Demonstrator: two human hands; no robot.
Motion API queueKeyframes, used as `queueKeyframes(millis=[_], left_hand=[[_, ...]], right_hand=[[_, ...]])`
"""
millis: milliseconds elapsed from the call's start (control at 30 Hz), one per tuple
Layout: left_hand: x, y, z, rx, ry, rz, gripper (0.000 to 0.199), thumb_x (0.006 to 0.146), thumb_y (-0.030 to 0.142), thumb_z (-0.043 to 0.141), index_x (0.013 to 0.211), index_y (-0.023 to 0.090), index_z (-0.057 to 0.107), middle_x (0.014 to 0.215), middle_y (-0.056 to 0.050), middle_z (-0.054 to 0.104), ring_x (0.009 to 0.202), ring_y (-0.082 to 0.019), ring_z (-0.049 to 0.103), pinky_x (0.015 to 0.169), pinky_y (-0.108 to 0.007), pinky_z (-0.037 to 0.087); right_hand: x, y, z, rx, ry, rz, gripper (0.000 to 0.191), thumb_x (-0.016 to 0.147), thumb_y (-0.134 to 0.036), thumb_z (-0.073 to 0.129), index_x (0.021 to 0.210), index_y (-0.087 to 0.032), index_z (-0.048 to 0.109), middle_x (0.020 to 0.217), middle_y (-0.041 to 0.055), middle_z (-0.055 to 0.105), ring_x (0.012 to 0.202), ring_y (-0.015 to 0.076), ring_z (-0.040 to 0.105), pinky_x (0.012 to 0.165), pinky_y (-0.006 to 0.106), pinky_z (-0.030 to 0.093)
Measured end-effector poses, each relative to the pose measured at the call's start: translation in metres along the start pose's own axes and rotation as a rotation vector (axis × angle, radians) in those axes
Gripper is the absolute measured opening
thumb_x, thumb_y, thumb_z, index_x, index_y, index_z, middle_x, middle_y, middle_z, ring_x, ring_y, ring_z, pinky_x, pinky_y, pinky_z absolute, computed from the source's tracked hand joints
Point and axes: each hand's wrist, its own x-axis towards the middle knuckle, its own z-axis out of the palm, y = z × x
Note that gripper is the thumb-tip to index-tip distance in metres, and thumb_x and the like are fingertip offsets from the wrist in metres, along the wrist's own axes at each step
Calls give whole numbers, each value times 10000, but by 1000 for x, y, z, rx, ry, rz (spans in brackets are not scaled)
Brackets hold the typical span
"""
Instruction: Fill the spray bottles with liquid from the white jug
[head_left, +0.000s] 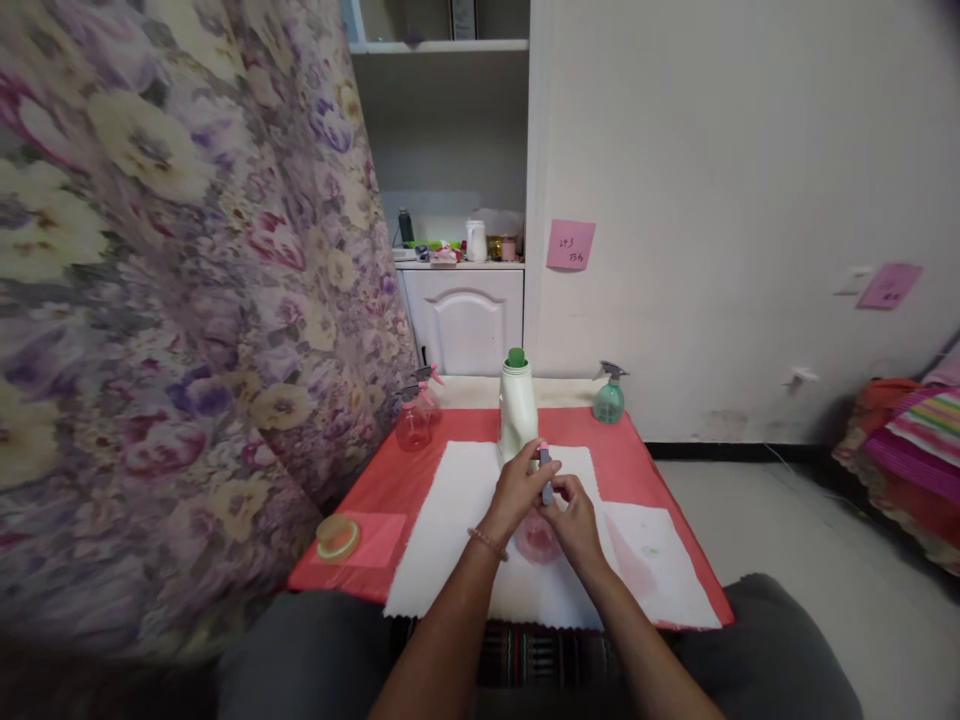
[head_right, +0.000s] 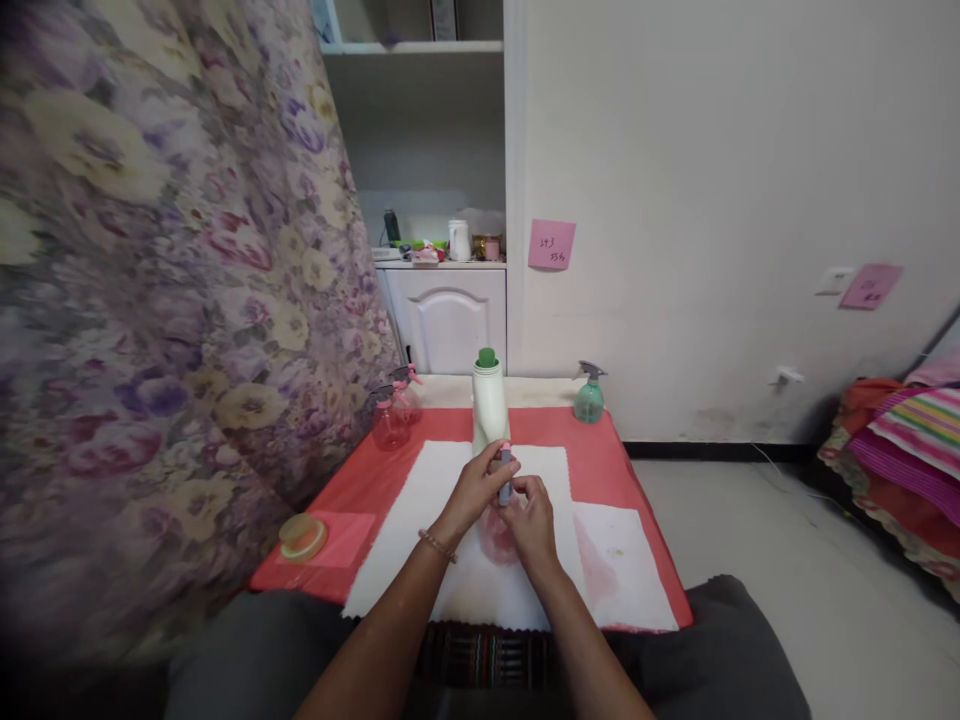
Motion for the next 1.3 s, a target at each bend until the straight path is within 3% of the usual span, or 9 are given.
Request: queueKeyframes(millis=[167, 367, 567, 700, 800, 1000, 1067, 1167, 1300], left_hand=[[-1, 2, 0, -13, 3, -4, 377, 790, 392, 612, 1122, 215, 593, 917, -1, 666, 706, -129, 591, 650, -219, 474], [-1, 3, 0, -19, 0, -19, 392, 783, 411, 619, 1118, 209, 592, 880, 0, 662, 666, -125, 586, 606, -217, 467], [-1, 0, -2, -5, 1, -5, 411, 774, 419, 639, 1125, 211, 597, 885, -2, 674, 747, -149, 611, 694, -238, 484], [1, -3, -1, 6, -4, 5, 427, 777, 433, 637, 1140, 213, 589, 894, -2, 681, 760, -152, 615, 717, -246, 486], [2, -5, -1, 20, -7, 6, 410, 786, 423, 625, 1140, 219, 593, 898, -2, 684, 748, -151, 618, 710, -248, 489], [2, -8, -1, 44, 4, 16, 406, 790, 418, 620, 1148, 228, 596, 905, -3, 681, 752, -154, 613, 702, -248, 483], [3, -8, -1, 46, 7, 18, 413, 786, 430, 624, 1143, 224, 599, 885, 3, 676, 739, -149, 605, 703, -247, 480], [3, -8, -1, 49, 11, 16, 438, 775, 443, 634, 1147, 216, 598, 851, 10, 670, 708, -142, 593, 687, -243, 477], [4, -7, 0, 52, 15, 19, 430, 773, 435, 634, 1143, 218, 599, 929, -5, 677, 724, -139, 601, 698, -243, 482]], right_hand=[[-2, -2, -4, 16, -73, -50, 248, 736, -275, 642, 979, -232, 657, 969, 31, 649, 936, 219, 597, 860, 349, 458], [0, 2, 1, -4, 11, -18, 132, 698, -257, 655, 820, -218, 620, 859, 20, 633, 846, 221, 585, 809, 363, 463], [-2, -1, 0, 22, -53, -70, 281, 728, -262, 636, 1007, -241, 654, 961, 36, 651, 916, 227, 603, 830, 350, 476], [1, 3, 4, 13, -4, -62, 132, 723, -262, 618, 847, -224, 641, 866, 16, 638, 843, 212, 593, 775, 332, 468], [2, 6, 9, -11, 74, -7, 161, 669, -276, 679, 785, -220, 582, 784, -5, 588, 775, 211, 562, 719, 332, 460], [-1, 0, -1, 28, -42, -41, 324, 709, -271, 653, 1031, -234, 645, 995, 36, 647, 949, 226, 602, 846, 348, 474], [-1, 0, -3, 39, -82, -50, 253, 748, -275, 611, 992, -237, 663, 986, 29, 663, 947, 216, 610, 853, 336, 471], [1, 3, 0, 25, -30, -10, 135, 712, -272, 645, 832, -211, 637, 850, 12, 647, 841, 212, 602, 821, 344, 467], [2, 6, 2, 5, 35, 24, 192, 656, -265, 694, 821, -205, 616, 839, 13, 610, 825, 221, 575, 792, 352, 462]])
